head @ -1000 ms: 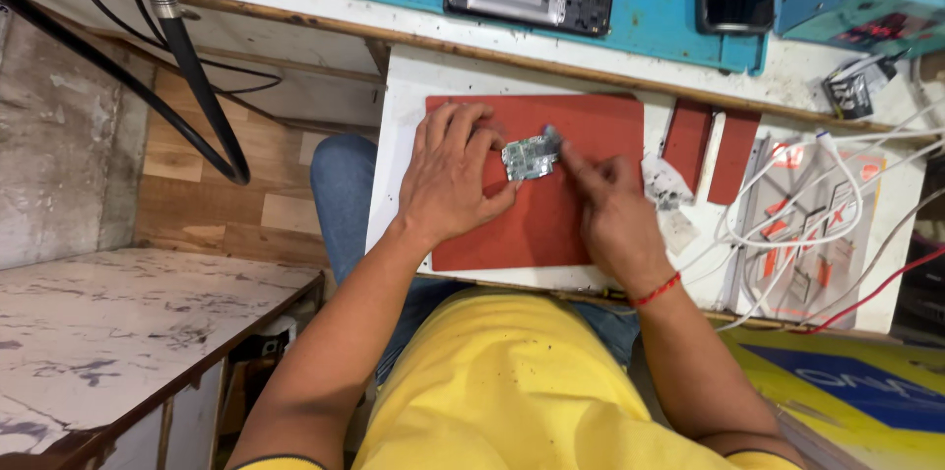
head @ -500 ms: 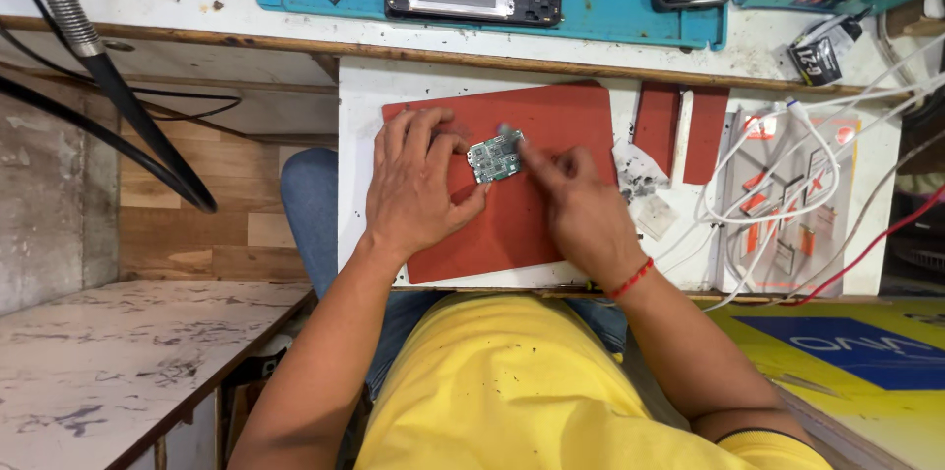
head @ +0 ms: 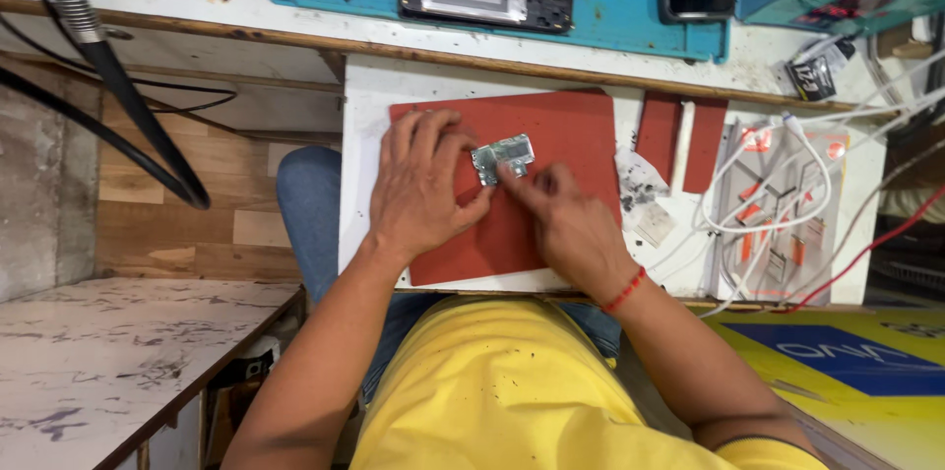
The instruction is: The person works on a small circuit board placed on a red mat. They repeatedly scrape and clean the board's surface with a small tool, then use a purple pen-like tool to apply a substance to specific points on the board.
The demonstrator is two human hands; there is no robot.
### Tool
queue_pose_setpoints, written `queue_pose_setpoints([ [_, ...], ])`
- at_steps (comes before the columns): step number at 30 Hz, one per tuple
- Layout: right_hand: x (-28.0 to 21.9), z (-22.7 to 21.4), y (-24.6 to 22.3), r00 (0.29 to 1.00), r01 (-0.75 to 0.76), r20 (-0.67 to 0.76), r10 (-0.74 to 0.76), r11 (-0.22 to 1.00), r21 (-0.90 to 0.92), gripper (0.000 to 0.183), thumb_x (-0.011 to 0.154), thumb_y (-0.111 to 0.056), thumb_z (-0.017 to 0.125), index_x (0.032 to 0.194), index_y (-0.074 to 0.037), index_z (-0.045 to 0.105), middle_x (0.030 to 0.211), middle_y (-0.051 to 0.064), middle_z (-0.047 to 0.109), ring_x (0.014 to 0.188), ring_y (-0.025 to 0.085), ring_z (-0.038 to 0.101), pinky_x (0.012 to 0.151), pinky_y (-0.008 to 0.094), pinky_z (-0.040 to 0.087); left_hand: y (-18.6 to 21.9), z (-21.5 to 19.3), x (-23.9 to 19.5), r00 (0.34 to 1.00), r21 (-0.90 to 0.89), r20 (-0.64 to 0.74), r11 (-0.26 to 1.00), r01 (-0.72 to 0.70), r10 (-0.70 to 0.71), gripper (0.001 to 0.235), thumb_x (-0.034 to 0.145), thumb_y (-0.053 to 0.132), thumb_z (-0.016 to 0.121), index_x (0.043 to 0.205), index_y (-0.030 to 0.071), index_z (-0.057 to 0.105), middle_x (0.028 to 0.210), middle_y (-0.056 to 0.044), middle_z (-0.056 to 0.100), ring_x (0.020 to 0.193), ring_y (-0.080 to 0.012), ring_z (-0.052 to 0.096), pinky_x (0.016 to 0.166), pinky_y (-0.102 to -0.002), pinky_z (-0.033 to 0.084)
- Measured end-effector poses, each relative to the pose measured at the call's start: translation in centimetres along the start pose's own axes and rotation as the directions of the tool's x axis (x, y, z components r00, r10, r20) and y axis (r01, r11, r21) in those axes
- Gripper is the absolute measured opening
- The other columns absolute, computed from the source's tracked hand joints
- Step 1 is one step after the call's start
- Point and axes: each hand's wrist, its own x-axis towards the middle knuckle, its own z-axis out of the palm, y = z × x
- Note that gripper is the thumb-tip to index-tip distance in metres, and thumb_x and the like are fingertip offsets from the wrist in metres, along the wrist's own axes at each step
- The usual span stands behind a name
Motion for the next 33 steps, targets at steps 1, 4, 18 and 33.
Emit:
queue_pose_setpoints([
  [1, -0.1, 0.1, -0.2, 0.998, -0.012, 0.068, 0.012, 1.000, -0.002, 0.063, 0.088, -0.001, 0.053, 0.145, -0.028, 0.059, 0.106, 0.015, 0.062, 0.068, 0.038, 0.066, 0.062, 0.048, 0.056, -0.1, -0.2, -0.1, 1.000, -0.002, -0.007, 1.000, -0.009, 0.009, 0.054, 0.071, 0.036, 0.086, 0.114, 0.008, 0.066, 0.133, -0.012, 0.054, 0.131, -0.0367, 0.044, 0.111, -0.054, 0.035],
  [4, -0.3, -0.1, 0.1, 0.995, -0.098, -0.012, 0.098, 0.994, 0.041, 0.060, 0.091, 0.000, 0.053, 0.146, -0.025, 0.058, 0.108, 0.015, 0.063, 0.074, 0.039, 0.067, 0.063, 0.049, 0.055, -0.3, -0.3, 0.0, 0.999, -0.009, -0.018, 0.999, -0.038, 0.038, 0.051, 0.073, 0.036, 0.085, 0.114, 0.009, 0.068, 0.134, -0.012, 0.054, 0.131, -0.0359, 0.044, 0.112, -0.053, 0.035],
  [18, -1.5, 0.9, 0.4, 0.999, -0.040, 0.002, 0.040, 0.996, 0.075, 0.064, 0.087, 0.006, 0.049, 0.147, -0.017, 0.055, 0.116, 0.022, 0.061, 0.079, 0.043, 0.067, 0.069, 0.050, 0.056, -0.5, 0.0, -0.7, 0.995, -0.002, -0.009, 0.996, -0.095, 0.095, 0.047, 0.078, 0.038, 0.087, 0.114, 0.009, 0.076, 0.124, -0.004, 0.062, 0.123, -0.0280, 0.052, 0.114, -0.053, 0.034],
  [33, -0.3, 1.7, 1.0, 0.998, -0.033, -0.050, 0.035, 0.999, 0.041, 0.065, 0.089, 0.002, 0.050, 0.150, -0.022, 0.053, 0.114, 0.019, 0.062, 0.080, 0.041, 0.067, 0.068, 0.050, 0.057, -0.3, -0.3, -0.1, 0.994, -0.035, -0.026, 0.993, -0.109, 0.108, 0.046, 0.075, 0.034, 0.087, 0.114, 0.011, 0.076, 0.115, -0.006, 0.062, 0.117, -0.0309, 0.053, 0.105, -0.054, 0.036],
])
